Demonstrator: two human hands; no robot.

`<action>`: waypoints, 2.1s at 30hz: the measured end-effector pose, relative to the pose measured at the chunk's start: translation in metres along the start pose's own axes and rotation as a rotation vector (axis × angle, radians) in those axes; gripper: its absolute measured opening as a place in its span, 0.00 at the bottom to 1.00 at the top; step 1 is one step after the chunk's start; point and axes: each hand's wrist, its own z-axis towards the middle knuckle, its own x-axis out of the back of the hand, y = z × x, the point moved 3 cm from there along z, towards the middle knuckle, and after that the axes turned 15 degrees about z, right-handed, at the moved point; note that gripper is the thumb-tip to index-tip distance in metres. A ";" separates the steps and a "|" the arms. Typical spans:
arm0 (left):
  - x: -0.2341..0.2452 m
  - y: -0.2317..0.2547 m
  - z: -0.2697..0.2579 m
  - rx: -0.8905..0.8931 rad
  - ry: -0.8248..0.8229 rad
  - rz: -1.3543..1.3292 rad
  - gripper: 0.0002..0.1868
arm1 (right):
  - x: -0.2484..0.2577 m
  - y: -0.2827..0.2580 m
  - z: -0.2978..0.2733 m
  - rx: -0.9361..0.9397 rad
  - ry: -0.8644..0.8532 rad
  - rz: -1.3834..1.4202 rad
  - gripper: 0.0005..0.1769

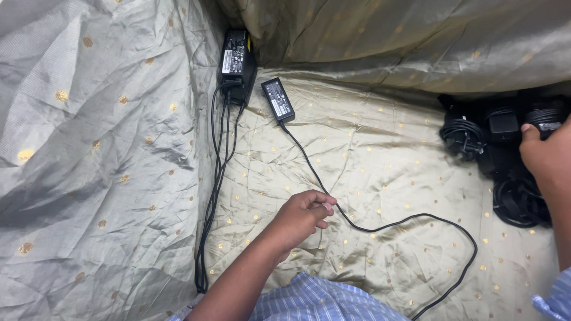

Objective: The person sits on a fabric-covered floor and organizes several black power adapters and cables. They pick up each adapter, unwind the attached cable, and then re-wrap the cable neatly around the adapter body before placing it back down.

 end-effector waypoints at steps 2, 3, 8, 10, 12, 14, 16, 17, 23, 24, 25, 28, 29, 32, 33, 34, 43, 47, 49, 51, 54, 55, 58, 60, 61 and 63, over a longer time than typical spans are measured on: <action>0.003 -0.001 0.002 -0.020 0.013 -0.012 0.18 | 0.017 -0.063 -0.025 0.226 0.007 -0.109 0.28; 0.006 -0.003 0.002 -0.016 0.059 -0.021 0.18 | 0.018 -0.096 -0.038 0.307 -0.001 -0.150 0.25; 0.042 0.000 0.011 -0.229 0.496 0.272 0.14 | -0.029 -0.226 -0.090 0.394 -0.243 0.163 0.13; 0.059 -0.001 0.022 -0.266 0.568 0.273 0.16 | -0.068 -0.253 -0.114 0.040 -0.579 0.414 0.11; 0.074 0.000 0.039 -0.272 0.620 0.310 0.15 | -0.093 -0.277 -0.137 -0.052 -0.791 0.487 0.14; 0.087 0.001 0.058 -0.254 0.678 0.338 0.18 | -0.117 -0.295 -0.152 -0.085 -0.863 0.550 0.16; 0.096 0.004 0.078 -0.212 0.744 0.358 0.27 | -0.138 -0.305 -0.160 -0.030 -0.831 0.388 0.26; 0.099 0.005 0.091 -0.207 0.706 0.263 0.31 | -0.148 -0.308 -0.163 -0.054 -0.816 0.385 0.29; 0.108 0.008 0.137 -0.138 0.433 -0.059 0.40 | -0.190 -0.321 -0.176 -0.072 -0.803 0.127 0.29; 0.110 0.010 0.138 -0.134 0.423 -0.030 0.39 | -0.193 -0.323 -0.175 -0.039 -0.794 0.088 0.24; 0.112 0.011 0.138 -0.129 0.412 0.000 0.38 | -0.195 -0.324 -0.172 -0.007 -0.786 0.050 0.20; 0.121 0.019 0.122 -0.268 0.612 0.465 0.36 | -0.190 -0.324 -0.163 -0.109 -0.793 0.177 0.14; 0.122 0.020 0.115 -0.282 0.662 0.584 0.40 | -0.186 -0.325 -0.156 -0.170 -0.790 0.213 0.12; 0.124 0.031 0.093 -0.373 0.761 0.903 0.51 | -0.161 -0.333 -0.130 -0.217 -0.782 0.399 0.06; 0.126 0.037 0.087 -0.434 0.768 0.974 0.54 | -0.148 -0.340 -0.120 -0.135 -0.786 0.503 0.05; 0.125 0.043 0.082 -0.499 0.770 1.047 0.56 | -0.132 -0.347 -0.112 -0.064 -0.804 0.602 0.04; 0.061 0.079 0.062 -0.643 0.073 0.117 0.30 | 0.014 -0.370 -0.028 -0.134 -0.745 1.074 0.07; 0.037 0.098 0.023 -0.571 0.012 -0.302 0.29 | 0.066 -0.342 -0.029 -0.102 -0.578 0.966 0.08; 0.031 0.110 0.002 -0.617 -0.030 -0.449 0.28 | 0.070 -0.328 -0.045 -0.129 -0.500 0.800 0.05; 0.026 0.125 -0.012 -0.682 -0.135 -0.519 0.30 | 0.062 -0.320 -0.071 -0.150 -0.444 0.677 0.06; 0.012 0.137 -0.019 -0.747 -0.147 -0.513 0.33 | 0.049 -0.319 -0.124 -0.200 -0.413 0.396 0.09; 0.008 0.138 -0.018 -0.767 -0.124 -0.495 0.34 | 0.045 -0.327 -0.142 -0.119 -0.415 0.386 0.09; -0.003 0.135 -0.013 -0.765 0.074 -0.304 0.35 | 0.047 -0.354 -0.182 0.097 -0.399 0.238 0.10; -0.003 0.137 -0.016 -0.980 0.293 -0.098 0.34 | 0.058 -0.367 -0.197 0.076 -0.459 0.256 0.12; -0.001 0.136 -0.021 -1.085 0.406 0.006 0.34 | 0.064 -0.373 -0.200 0.068 -0.492 0.264 0.13; 0.005 0.132 -0.030 -1.001 0.609 0.312 0.36 | 0.078 -0.379 -0.204 0.079 -0.626 0.030 0.12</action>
